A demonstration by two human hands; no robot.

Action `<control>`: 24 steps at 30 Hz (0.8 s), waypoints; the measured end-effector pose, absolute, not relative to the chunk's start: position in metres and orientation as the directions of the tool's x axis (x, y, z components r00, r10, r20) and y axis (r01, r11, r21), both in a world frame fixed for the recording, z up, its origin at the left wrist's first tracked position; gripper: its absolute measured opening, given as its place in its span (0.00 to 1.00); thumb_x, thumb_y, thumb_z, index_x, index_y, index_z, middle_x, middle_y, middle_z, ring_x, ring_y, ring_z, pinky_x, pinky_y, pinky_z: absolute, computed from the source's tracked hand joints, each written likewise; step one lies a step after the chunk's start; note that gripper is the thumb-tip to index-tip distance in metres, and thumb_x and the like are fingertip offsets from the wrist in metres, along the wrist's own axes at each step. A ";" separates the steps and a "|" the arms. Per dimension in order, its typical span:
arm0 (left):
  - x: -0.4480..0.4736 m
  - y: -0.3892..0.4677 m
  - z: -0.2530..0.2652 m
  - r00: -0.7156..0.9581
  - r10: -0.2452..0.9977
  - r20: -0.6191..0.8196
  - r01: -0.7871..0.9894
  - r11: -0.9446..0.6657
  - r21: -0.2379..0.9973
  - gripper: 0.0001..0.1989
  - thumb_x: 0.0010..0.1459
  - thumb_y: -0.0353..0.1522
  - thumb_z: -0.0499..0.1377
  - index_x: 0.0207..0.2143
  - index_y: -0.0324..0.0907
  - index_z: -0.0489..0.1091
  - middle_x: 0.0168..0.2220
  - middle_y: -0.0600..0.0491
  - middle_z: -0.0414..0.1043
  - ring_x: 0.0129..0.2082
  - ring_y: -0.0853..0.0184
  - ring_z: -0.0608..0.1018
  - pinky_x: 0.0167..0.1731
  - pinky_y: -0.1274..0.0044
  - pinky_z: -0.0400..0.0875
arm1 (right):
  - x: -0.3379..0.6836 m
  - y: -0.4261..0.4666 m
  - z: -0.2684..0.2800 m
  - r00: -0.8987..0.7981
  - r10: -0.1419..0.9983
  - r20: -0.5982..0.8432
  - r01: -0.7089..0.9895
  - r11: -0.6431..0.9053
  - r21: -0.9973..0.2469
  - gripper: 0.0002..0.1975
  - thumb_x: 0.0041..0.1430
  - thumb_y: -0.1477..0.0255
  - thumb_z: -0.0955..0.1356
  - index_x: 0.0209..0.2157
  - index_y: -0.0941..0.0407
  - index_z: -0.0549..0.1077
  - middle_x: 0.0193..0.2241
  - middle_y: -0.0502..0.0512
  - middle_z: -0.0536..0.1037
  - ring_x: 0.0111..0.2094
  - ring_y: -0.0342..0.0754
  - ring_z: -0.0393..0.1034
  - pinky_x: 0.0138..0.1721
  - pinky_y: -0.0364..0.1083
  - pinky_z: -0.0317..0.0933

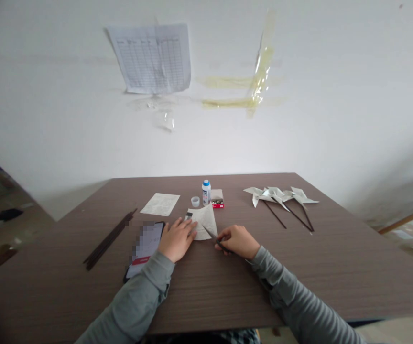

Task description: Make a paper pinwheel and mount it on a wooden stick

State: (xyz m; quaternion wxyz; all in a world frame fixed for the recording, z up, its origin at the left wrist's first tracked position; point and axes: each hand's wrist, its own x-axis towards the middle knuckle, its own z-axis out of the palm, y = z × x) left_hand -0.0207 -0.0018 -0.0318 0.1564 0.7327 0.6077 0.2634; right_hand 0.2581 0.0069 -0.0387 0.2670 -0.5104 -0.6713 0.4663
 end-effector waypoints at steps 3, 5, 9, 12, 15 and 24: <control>-0.022 -0.002 -0.032 0.132 0.969 0.208 0.833 -0.222 0.506 0.18 0.74 0.27 0.74 0.58 0.54 0.97 0.72 0.37 0.92 0.81 0.27 0.81 0.84 0.28 0.67 | 0.263 0.007 -0.030 -0.355 0.923 -0.152 0.518 0.059 -0.853 0.14 0.53 0.56 0.84 0.36 0.51 0.95 0.22 0.52 0.86 0.27 0.53 0.78 0.33 0.50 0.70; -0.022 -0.002 -0.031 0.164 0.970 0.181 0.865 -0.230 0.445 0.20 0.76 0.28 0.73 0.63 0.56 0.96 0.74 0.38 0.90 0.82 0.30 0.81 0.84 0.31 0.70 | 0.267 0.007 -0.025 -0.363 0.916 -0.170 0.545 0.061 -0.836 0.13 0.53 0.58 0.83 0.36 0.51 0.94 0.23 0.52 0.87 0.28 0.54 0.79 0.34 0.50 0.70; -0.022 -0.004 -0.028 0.189 0.970 0.153 0.893 -0.235 0.385 0.23 0.77 0.28 0.72 0.68 0.54 0.94 0.76 0.36 0.88 0.80 0.30 0.81 0.83 0.32 0.73 | 0.280 0.009 -0.019 -0.398 0.881 -0.257 0.549 0.004 -0.836 0.15 0.50 0.59 0.83 0.37 0.52 0.93 0.24 0.52 0.88 0.29 0.53 0.80 0.34 0.50 0.71; -0.020 -0.006 -0.022 0.193 0.971 0.143 0.900 -0.233 0.368 0.23 0.77 0.27 0.72 0.68 0.53 0.94 0.76 0.35 0.88 0.80 0.29 0.81 0.83 0.31 0.74 | 0.292 0.011 -0.016 -0.452 0.831 -0.323 0.526 -0.044 -0.849 0.18 0.48 0.56 0.85 0.37 0.52 0.92 0.24 0.51 0.87 0.27 0.51 0.78 0.33 0.50 0.70; -0.017 -0.008 -0.015 0.208 0.976 0.062 0.926 -0.217 0.307 0.25 0.80 0.29 0.69 0.74 0.52 0.91 0.80 0.36 0.84 0.82 0.31 0.79 0.85 0.32 0.72 | 0.303 0.015 -0.013 -0.497 0.798 -0.340 0.508 -0.050 -0.860 0.22 0.48 0.53 0.87 0.38 0.53 0.90 0.23 0.50 0.85 0.27 0.51 0.77 0.34 0.49 0.70; -0.012 -0.014 -0.014 0.261 0.965 0.028 0.928 -0.259 0.269 0.25 0.82 0.33 0.69 0.76 0.51 0.88 0.80 0.39 0.84 0.82 0.38 0.80 0.85 0.42 0.75 | 0.282 0.021 -0.023 -0.220 0.971 0.096 0.698 0.225 -0.679 0.18 0.63 0.65 0.81 0.53 0.52 0.92 0.37 0.55 0.94 0.44 0.61 0.90 0.57 0.57 0.78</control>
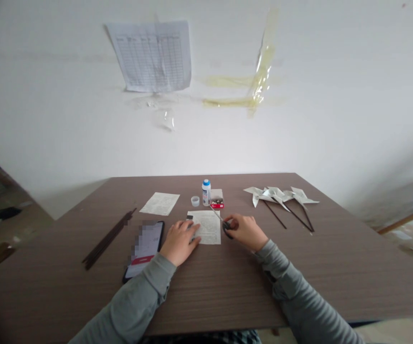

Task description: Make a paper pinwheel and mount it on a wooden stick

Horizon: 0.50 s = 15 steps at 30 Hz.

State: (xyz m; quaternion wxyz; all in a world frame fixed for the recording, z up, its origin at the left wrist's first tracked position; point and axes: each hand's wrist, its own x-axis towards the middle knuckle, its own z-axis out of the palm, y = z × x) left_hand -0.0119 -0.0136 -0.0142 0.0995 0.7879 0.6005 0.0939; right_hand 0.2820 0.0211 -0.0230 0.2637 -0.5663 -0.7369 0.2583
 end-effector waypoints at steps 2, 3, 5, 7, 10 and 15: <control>-0.013 -0.013 -0.018 0.261 0.964 0.044 0.925 -0.263 0.273 0.24 0.82 0.33 0.70 0.75 0.51 0.88 0.79 0.39 0.85 0.81 0.38 0.81 0.85 0.43 0.75 | 0.269 0.020 -0.031 -0.180 0.968 0.174 0.794 0.248 -0.556 0.18 0.67 0.68 0.79 0.57 0.51 0.92 0.41 0.57 0.96 0.48 0.62 0.92 0.67 0.62 0.74; -0.013 -0.013 -0.021 0.261 0.964 0.054 0.924 -0.266 0.273 0.24 0.82 0.33 0.71 0.75 0.50 0.89 0.78 0.38 0.85 0.81 0.38 0.81 0.85 0.43 0.75 | 0.263 0.019 -0.034 -0.169 0.966 0.194 0.825 0.247 -0.508 0.18 0.69 0.69 0.78 0.58 0.50 0.92 0.42 0.57 0.97 0.49 0.63 0.93 0.69 0.63 0.73; -0.013 -0.013 -0.025 0.266 0.961 0.075 0.923 -0.276 0.269 0.23 0.82 0.33 0.71 0.74 0.49 0.89 0.77 0.38 0.86 0.80 0.38 0.81 0.85 0.42 0.76 | 0.253 0.017 -0.041 -0.174 0.953 0.250 0.858 0.271 -0.436 0.18 0.74 0.70 0.76 0.61 0.50 0.92 0.47 0.61 0.98 0.52 0.64 0.93 0.70 0.63 0.72; -0.012 -0.014 -0.029 0.275 0.957 0.094 0.923 -0.290 0.253 0.23 0.82 0.33 0.71 0.74 0.49 0.89 0.76 0.38 0.86 0.80 0.38 0.82 0.85 0.42 0.76 | 0.245 0.016 -0.047 -0.205 0.933 0.297 0.874 0.311 -0.374 0.17 0.76 0.71 0.76 0.60 0.51 0.93 0.52 0.65 0.98 0.56 0.66 0.93 0.69 0.62 0.71; -0.010 -0.014 -0.033 0.288 0.951 0.116 0.925 -0.307 0.223 0.22 0.83 0.33 0.70 0.74 0.49 0.89 0.75 0.40 0.87 0.80 0.40 0.82 0.86 0.42 0.75 | 0.239 0.017 -0.052 -0.252 0.910 0.330 0.890 0.352 -0.290 0.14 0.78 0.72 0.77 0.59 0.51 0.94 0.54 0.65 0.98 0.57 0.65 0.92 0.67 0.62 0.70; -0.006 -0.013 -0.041 0.282 0.945 0.164 0.921 -0.315 0.229 0.20 0.82 0.33 0.72 0.71 0.48 0.90 0.72 0.39 0.88 0.78 0.40 0.82 0.85 0.41 0.75 | 0.235 0.019 -0.059 -0.314 0.877 0.364 0.893 0.403 -0.201 0.11 0.79 0.73 0.78 0.55 0.50 0.95 0.51 0.61 0.97 0.54 0.62 0.91 0.66 0.60 0.68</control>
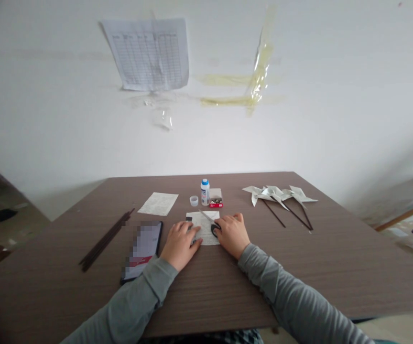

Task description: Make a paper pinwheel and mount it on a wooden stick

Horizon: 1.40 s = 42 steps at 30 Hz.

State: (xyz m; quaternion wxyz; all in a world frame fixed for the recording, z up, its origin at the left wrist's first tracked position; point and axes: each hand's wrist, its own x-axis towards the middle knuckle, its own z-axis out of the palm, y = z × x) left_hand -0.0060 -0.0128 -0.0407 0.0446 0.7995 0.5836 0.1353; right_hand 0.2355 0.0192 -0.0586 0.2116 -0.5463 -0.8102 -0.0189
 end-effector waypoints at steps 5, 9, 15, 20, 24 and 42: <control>-0.005 -0.012 -0.046 0.262 0.945 0.198 0.920 -0.306 0.245 0.18 0.80 0.34 0.74 0.68 0.49 0.92 0.71 0.39 0.89 0.77 0.41 0.83 0.84 0.43 0.76 | 0.234 0.022 -0.066 -0.349 0.846 0.403 0.890 0.434 -0.141 0.08 0.79 0.74 0.78 0.50 0.52 0.95 0.47 0.60 0.96 0.51 0.58 0.88 0.63 0.58 0.67; -0.007 -0.010 -0.050 0.274 0.934 0.230 0.917 -0.325 0.232 0.17 0.80 0.35 0.73 0.67 0.51 0.92 0.69 0.41 0.89 0.75 0.42 0.84 0.82 0.44 0.79 | 0.234 0.024 -0.067 -0.359 0.841 0.404 0.875 0.454 -0.169 0.09 0.80 0.74 0.77 0.48 0.53 0.95 0.46 0.60 0.95 0.51 0.58 0.86 0.63 0.59 0.67; -0.009 -0.008 -0.052 0.277 0.929 0.244 0.915 -0.333 0.227 0.16 0.79 0.35 0.74 0.64 0.51 0.93 0.67 0.41 0.90 0.74 0.42 0.85 0.80 0.45 0.81 | 0.253 0.030 -0.054 -0.328 0.865 0.379 0.846 0.448 -0.289 0.16 0.78 0.79 0.73 0.53 0.51 0.95 0.52 0.61 0.96 0.58 0.61 0.87 0.67 0.61 0.69; -0.010 -0.009 -0.048 0.277 0.937 0.213 0.913 -0.326 0.246 0.17 0.79 0.34 0.73 0.65 0.50 0.92 0.67 0.41 0.90 0.74 0.42 0.85 0.80 0.46 0.81 | 0.277 0.036 -0.049 -0.380 0.887 0.262 0.840 0.450 -0.303 0.24 0.65 0.85 0.73 0.49 0.47 0.96 0.56 0.58 0.95 0.62 0.62 0.85 0.67 0.61 0.71; -0.009 -0.011 -0.041 0.270 0.948 0.169 0.917 -0.307 0.256 0.19 0.80 0.34 0.73 0.68 0.50 0.90 0.68 0.41 0.89 0.75 0.41 0.84 0.81 0.46 0.79 | 0.279 0.036 -0.049 -0.414 0.878 0.242 0.819 0.475 -0.322 0.21 0.68 0.83 0.74 0.47 0.45 0.96 0.56 0.57 0.96 0.63 0.64 0.84 0.70 0.64 0.71; -0.003 -0.011 -0.030 0.275 0.954 0.123 0.882 -0.301 0.364 0.11 0.75 0.26 0.75 0.54 0.49 0.92 0.70 0.41 0.90 0.78 0.41 0.85 0.84 0.42 0.76 | 0.240 0.018 -0.052 -0.468 0.812 0.349 0.757 0.572 -0.315 0.13 0.80 0.78 0.75 0.50 0.48 0.94 0.54 0.59 0.95 0.61 0.63 0.86 0.71 0.63 0.74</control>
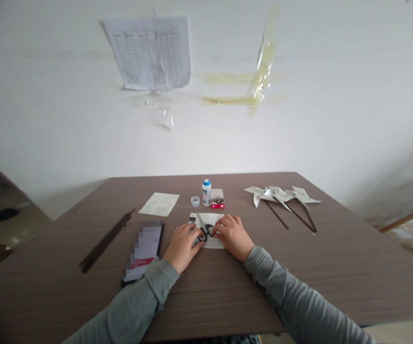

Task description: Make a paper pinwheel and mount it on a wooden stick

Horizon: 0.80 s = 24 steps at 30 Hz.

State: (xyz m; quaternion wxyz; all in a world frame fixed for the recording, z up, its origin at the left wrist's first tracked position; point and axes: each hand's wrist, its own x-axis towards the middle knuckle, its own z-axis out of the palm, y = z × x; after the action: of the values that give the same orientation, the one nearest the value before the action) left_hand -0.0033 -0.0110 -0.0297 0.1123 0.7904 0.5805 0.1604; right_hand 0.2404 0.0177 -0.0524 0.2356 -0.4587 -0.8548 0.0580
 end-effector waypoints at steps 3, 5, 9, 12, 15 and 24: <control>-0.003 -0.012 -0.026 0.262 0.957 0.123 0.885 -0.289 0.366 0.09 0.75 0.25 0.75 0.50 0.48 0.92 0.70 0.41 0.91 0.78 0.41 0.85 0.84 0.41 0.75 | 0.238 0.015 -0.051 -0.457 0.832 0.316 0.769 0.548 -0.331 0.12 0.78 0.78 0.76 0.49 0.48 0.94 0.54 0.60 0.96 0.62 0.66 0.87 0.72 0.64 0.75; -0.003 -0.012 -0.026 0.263 0.956 0.133 0.882 -0.294 0.367 0.09 0.75 0.24 0.75 0.48 0.49 0.92 0.68 0.42 0.91 0.77 0.41 0.85 0.84 0.41 0.75 | 0.238 0.014 -0.050 -0.443 0.844 0.302 0.773 0.530 -0.349 0.12 0.78 0.76 0.76 0.52 0.47 0.94 0.56 0.61 0.96 0.63 0.68 0.88 0.72 0.66 0.77; -0.005 -0.011 -0.027 0.275 0.952 0.132 0.883 -0.304 0.356 0.10 0.76 0.25 0.75 0.48 0.50 0.93 0.68 0.43 0.92 0.79 0.41 0.84 0.84 0.40 0.75 | 0.244 0.018 -0.052 -0.422 0.853 0.308 0.789 0.513 -0.339 0.18 0.76 0.73 0.78 0.62 0.46 0.93 0.63 0.63 0.95 0.66 0.71 0.88 0.70 0.68 0.81; -0.007 -0.009 -0.026 0.276 0.951 0.142 0.882 -0.309 0.357 0.11 0.76 0.24 0.74 0.48 0.51 0.94 0.69 0.43 0.92 0.80 0.40 0.83 0.85 0.38 0.74 | 0.249 0.023 -0.056 -0.414 0.864 0.287 0.813 0.493 -0.311 0.19 0.76 0.71 0.80 0.63 0.44 0.93 0.66 0.63 0.94 0.68 0.70 0.89 0.70 0.67 0.82; -0.011 -0.007 -0.025 0.277 0.947 0.164 0.875 -0.319 0.365 0.13 0.76 0.23 0.73 0.47 0.52 0.94 0.67 0.44 0.93 0.80 0.39 0.82 0.84 0.38 0.75 | 0.253 0.026 -0.058 -0.425 0.870 0.248 0.810 0.488 -0.324 0.19 0.77 0.71 0.80 0.65 0.46 0.93 0.68 0.64 0.93 0.70 0.68 0.87 0.73 0.69 0.80; -0.028 -0.002 -0.018 0.159 0.967 0.201 0.943 -0.209 0.260 0.20 0.76 0.20 0.66 0.46 0.53 0.94 0.67 0.44 0.92 0.81 0.39 0.81 0.83 0.36 0.73 | 0.258 0.027 -0.051 -0.430 0.889 0.157 0.806 0.457 -0.376 0.21 0.79 0.71 0.79 0.69 0.47 0.92 0.73 0.65 0.91 0.75 0.70 0.84 0.78 0.70 0.77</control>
State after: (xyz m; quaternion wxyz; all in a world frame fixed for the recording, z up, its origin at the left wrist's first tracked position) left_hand -0.0284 -0.0015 -0.0179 0.0368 0.7602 0.6279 0.1624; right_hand 0.2582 0.0266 -0.0512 0.1683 -0.5066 -0.8366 0.1229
